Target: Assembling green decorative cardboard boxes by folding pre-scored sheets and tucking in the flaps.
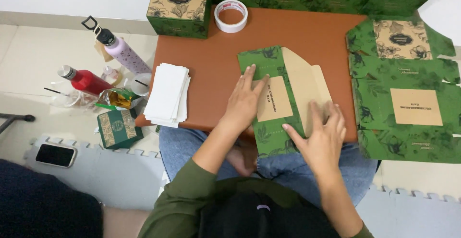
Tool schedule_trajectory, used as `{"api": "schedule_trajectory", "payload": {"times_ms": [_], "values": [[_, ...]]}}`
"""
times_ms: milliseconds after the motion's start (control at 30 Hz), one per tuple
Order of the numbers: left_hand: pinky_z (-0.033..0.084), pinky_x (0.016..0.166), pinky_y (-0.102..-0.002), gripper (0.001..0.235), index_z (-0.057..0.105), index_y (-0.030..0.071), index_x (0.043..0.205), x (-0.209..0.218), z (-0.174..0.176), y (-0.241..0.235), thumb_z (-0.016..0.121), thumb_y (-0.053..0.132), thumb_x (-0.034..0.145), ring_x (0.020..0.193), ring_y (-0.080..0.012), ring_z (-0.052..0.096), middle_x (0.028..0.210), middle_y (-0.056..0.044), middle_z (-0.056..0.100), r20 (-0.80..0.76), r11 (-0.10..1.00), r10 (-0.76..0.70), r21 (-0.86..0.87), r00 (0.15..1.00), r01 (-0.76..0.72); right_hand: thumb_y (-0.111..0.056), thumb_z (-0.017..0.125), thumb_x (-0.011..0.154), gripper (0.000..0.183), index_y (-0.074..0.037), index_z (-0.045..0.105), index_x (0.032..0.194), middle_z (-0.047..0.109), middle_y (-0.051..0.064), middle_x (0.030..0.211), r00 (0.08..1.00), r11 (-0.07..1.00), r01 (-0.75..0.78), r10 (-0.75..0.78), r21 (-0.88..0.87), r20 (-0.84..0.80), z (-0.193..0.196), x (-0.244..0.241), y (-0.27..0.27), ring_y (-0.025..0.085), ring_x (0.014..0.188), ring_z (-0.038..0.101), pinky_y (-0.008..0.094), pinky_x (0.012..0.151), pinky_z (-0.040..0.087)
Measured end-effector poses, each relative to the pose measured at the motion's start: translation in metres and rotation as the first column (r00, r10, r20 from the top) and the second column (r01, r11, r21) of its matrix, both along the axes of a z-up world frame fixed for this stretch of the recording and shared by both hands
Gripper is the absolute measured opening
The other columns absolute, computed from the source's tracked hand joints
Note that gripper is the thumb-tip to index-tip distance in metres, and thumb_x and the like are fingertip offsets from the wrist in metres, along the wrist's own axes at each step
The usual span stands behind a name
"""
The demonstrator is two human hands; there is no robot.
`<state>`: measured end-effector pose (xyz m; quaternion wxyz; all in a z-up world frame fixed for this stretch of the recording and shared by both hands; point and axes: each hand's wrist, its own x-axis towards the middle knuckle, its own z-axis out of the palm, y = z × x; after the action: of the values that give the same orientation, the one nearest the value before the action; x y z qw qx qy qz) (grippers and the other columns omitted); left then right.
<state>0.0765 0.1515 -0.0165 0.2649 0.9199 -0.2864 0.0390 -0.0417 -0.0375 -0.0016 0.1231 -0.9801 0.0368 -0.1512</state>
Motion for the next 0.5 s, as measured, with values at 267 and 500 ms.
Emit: {"api": "schedule_trajectory", "payload": {"times_ms": [267, 500], "values": [[0.015, 0.122, -0.061, 0.061, 0.042, 0.009, 0.149, -0.014, -0.024, -0.032, 0.051, 0.046, 0.101, 0.15, -0.0472, 0.025, 0.158, -0.032, 0.024, 0.077, 0.99, 0.138, -0.038, 0.987, -0.136, -0.048, 0.079, 0.08, 0.104, 0.007, 0.033, 0.155, 0.044, 0.037, 0.139, 1.0, 0.96, 0.013, -0.015, 0.281, 0.002, 0.01, 0.0, -0.005, 0.057, 0.129, 0.046, 0.064, 0.105, 0.039], [0.014, 0.123, -0.059, 0.06, 0.037, 0.013, 0.154, -0.004, -0.033, -0.033, 0.041, 0.047, 0.104, 0.152, -0.0415, 0.022, 0.158, -0.026, 0.029, 0.119, 0.991, 0.09, 0.087, 0.989, -0.101, -0.049, 0.061, 0.096, 0.081, 0.011, 0.044, 0.147, 0.044, 0.036, 0.149, 0.969, 0.982, -0.163, 0.178, 0.098, -0.173, 0.019, 0.039, -0.023, 0.045, 0.144, 0.038, 0.054, 0.118, 0.029]]}}
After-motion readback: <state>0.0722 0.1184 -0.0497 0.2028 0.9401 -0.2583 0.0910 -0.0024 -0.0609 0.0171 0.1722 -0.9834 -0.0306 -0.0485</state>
